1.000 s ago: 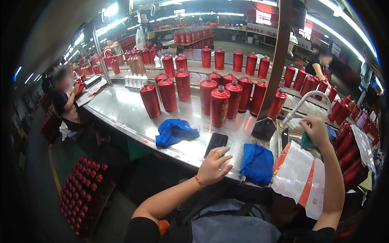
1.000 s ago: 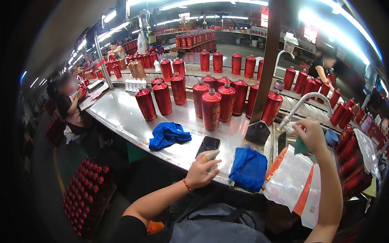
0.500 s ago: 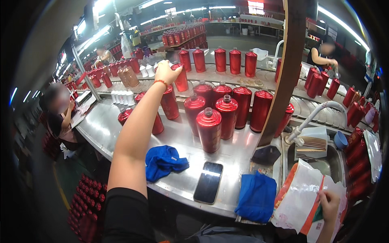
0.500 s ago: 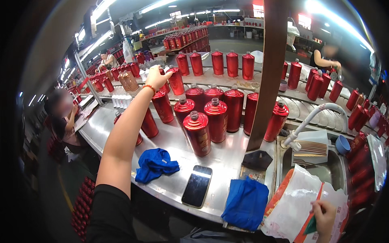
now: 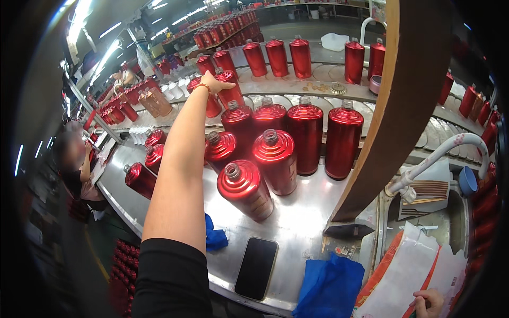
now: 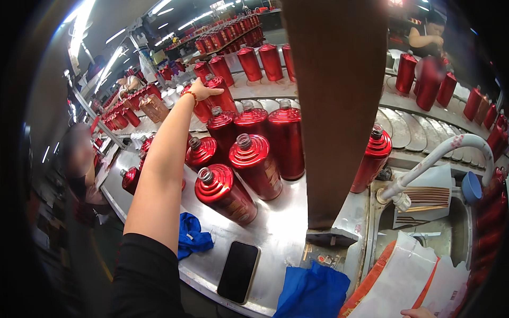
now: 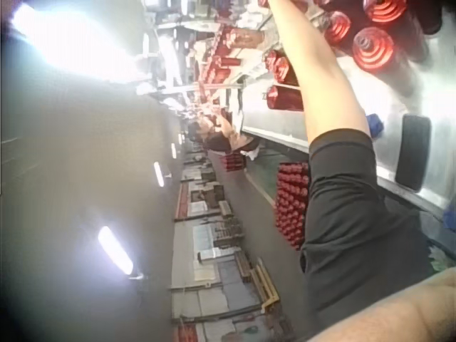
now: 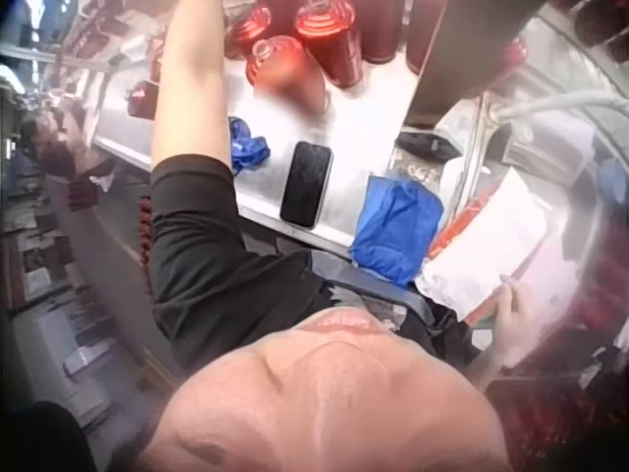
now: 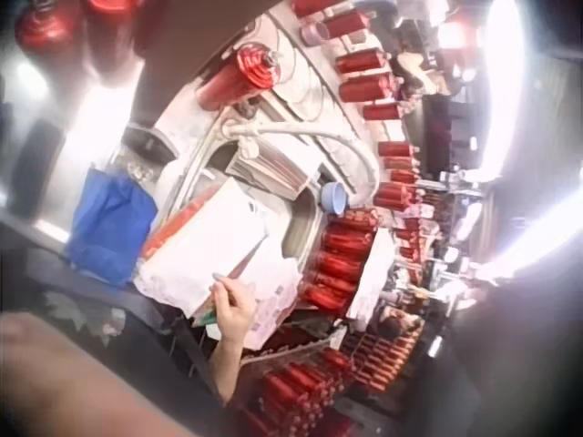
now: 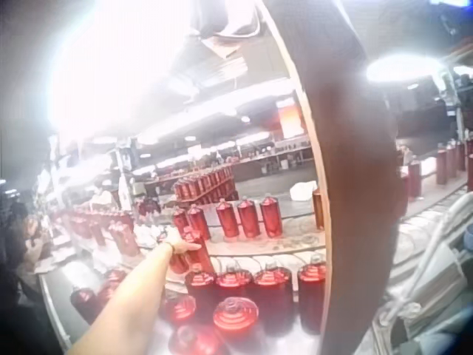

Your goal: The person wipes the exterior of a red cylindrical container with a green sponge and then a blue cloth, rotating the container to clean different sides. The person places the cleaned container on a metal table among other similar containers.

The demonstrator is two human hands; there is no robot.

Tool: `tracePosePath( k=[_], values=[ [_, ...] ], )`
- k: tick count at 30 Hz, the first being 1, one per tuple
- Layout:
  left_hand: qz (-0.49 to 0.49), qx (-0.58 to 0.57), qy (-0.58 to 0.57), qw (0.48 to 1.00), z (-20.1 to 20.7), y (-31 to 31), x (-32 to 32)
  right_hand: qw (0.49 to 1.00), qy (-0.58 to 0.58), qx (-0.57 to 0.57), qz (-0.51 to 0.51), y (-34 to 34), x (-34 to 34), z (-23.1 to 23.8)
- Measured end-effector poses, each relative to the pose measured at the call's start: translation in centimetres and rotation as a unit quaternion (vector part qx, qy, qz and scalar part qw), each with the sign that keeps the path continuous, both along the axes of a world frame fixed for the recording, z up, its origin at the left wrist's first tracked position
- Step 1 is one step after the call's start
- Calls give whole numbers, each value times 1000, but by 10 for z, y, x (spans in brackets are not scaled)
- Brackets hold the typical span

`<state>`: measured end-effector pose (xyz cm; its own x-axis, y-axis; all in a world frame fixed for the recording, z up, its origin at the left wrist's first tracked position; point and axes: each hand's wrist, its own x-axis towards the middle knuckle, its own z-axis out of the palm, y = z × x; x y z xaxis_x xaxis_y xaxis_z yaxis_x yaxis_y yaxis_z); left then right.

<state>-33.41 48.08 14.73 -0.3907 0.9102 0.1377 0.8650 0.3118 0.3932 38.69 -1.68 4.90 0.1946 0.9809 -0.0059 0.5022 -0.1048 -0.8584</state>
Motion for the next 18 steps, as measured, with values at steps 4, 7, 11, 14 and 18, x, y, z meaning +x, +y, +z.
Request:
tracePosePath(
  k=[4, 7, 11, 14, 18],
  values=[
    [-53, 49, -62, 995, -11, 16, 41, 1000, -9, 7, -25, -10, -3, -7],
    [-158, 61, -98, 981, -16, 39, 51, 998, -30, 23, -41, -20, -5, -7],
    [-197, 82, -190, 958, -6, 3, 81, 993, -103, 47, -11, -1, -20, 27],
    [-235, 187, -202, 932, 24, 5, -44, 999, -30, -14, 5, 22, -11, 50],
    [-271, 353, -228, 866, 85, -35, -31, 996, -29, -11, -83, 17, 27, 50]
  ],
)
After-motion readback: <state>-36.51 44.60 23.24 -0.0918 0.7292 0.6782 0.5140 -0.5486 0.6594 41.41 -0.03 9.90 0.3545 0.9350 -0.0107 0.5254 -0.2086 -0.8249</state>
